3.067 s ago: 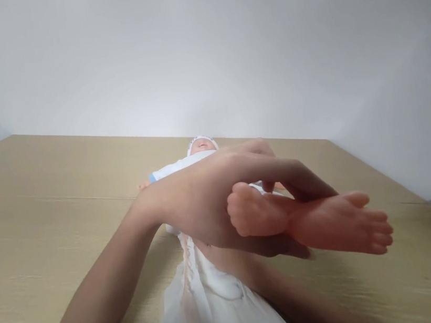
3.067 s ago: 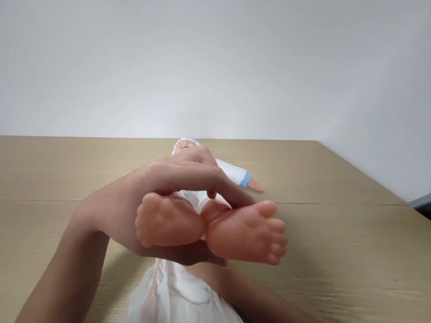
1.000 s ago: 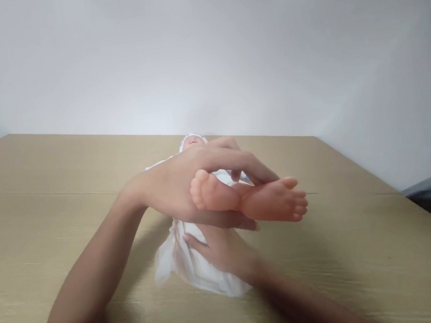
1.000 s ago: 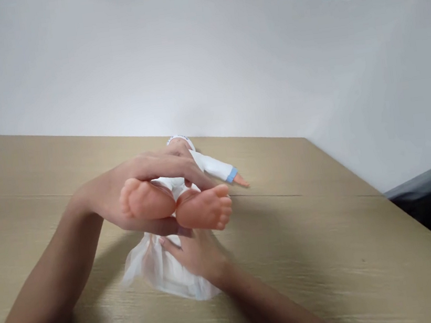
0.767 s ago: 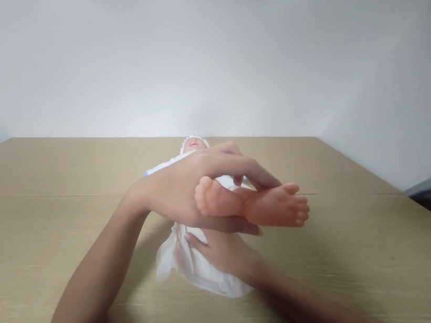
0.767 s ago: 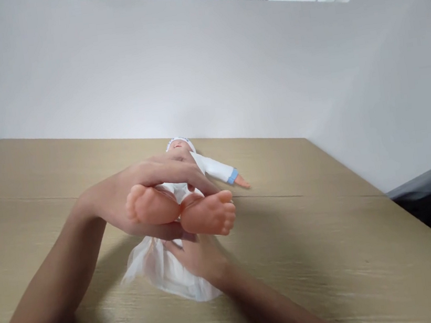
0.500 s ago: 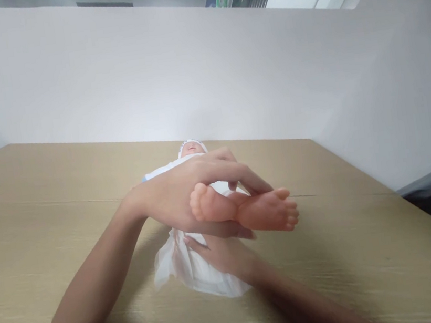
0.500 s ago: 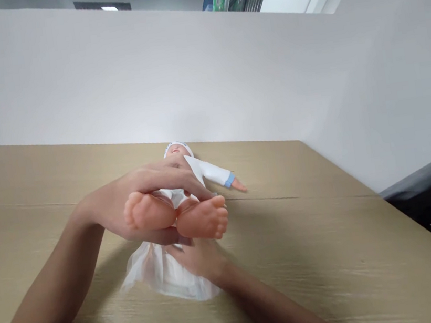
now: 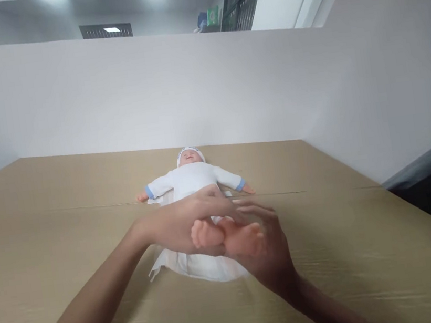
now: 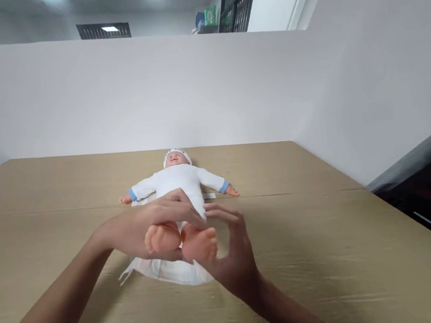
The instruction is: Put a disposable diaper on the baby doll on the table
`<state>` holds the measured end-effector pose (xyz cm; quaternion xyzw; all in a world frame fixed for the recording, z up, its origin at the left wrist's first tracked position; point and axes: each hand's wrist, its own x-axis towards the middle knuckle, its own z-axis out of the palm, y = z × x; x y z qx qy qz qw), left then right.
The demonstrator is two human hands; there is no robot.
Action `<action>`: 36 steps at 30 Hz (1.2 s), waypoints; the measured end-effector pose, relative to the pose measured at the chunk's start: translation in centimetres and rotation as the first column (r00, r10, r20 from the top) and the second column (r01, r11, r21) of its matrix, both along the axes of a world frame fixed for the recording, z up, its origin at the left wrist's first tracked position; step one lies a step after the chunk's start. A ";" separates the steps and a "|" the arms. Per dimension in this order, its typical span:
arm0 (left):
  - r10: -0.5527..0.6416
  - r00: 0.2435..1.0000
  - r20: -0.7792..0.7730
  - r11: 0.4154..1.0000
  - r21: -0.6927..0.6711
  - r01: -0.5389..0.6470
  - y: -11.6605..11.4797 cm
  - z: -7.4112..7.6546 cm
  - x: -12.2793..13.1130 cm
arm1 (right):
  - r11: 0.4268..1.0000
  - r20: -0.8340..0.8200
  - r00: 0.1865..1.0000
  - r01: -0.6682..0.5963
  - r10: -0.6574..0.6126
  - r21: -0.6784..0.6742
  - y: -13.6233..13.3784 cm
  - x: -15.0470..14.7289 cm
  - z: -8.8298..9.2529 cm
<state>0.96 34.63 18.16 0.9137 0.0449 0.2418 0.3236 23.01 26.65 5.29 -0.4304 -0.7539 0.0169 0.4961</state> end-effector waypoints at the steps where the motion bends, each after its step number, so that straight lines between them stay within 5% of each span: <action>1: -0.011 0.999 -0.030 1.000 0.006 0.011 -0.3 -0.4 -0.1 | 1.000 -0.023 1.000 -0.017 0.017 0.009 -0.5 0.0 0.5; 7: 0.000 0.998 -0.066 0.999 -0.033 -0.002 -2.2 -3.3 -3.1 | 0.972 0.057 0.977 -0.212 0.207 0.102 -0.7 1.2 0.4; 12: 0.152 0.986 -0.062 0.987 0.064 -0.148 -3.9 -6.1 -6.9 | 0.939 0.180 0.933 -0.332 0.312 0.094 0.0 4.5 -0.9; 19: 0.190 0.982 -0.017 0.949 0.260 -0.180 -4.1 -11.3 -10.1 | 0.887 0.499 0.784 -0.457 0.368 0.064 1.2 7.4 -3.1; 24: 0.153 0.988 -0.009 0.892 0.432 -0.134 -4.1 -13.5 -10.4 | 0.886 0.544 0.765 -0.456 0.344 0.082 1.4 7.6 -4.2; 36: 0.172 0.984 -0.038 0.867 0.481 -0.133 -4.0 -16.6 -10.5 | 0.893 0.589 0.729 -0.448 0.348 0.027 0.9 7.7 -4.6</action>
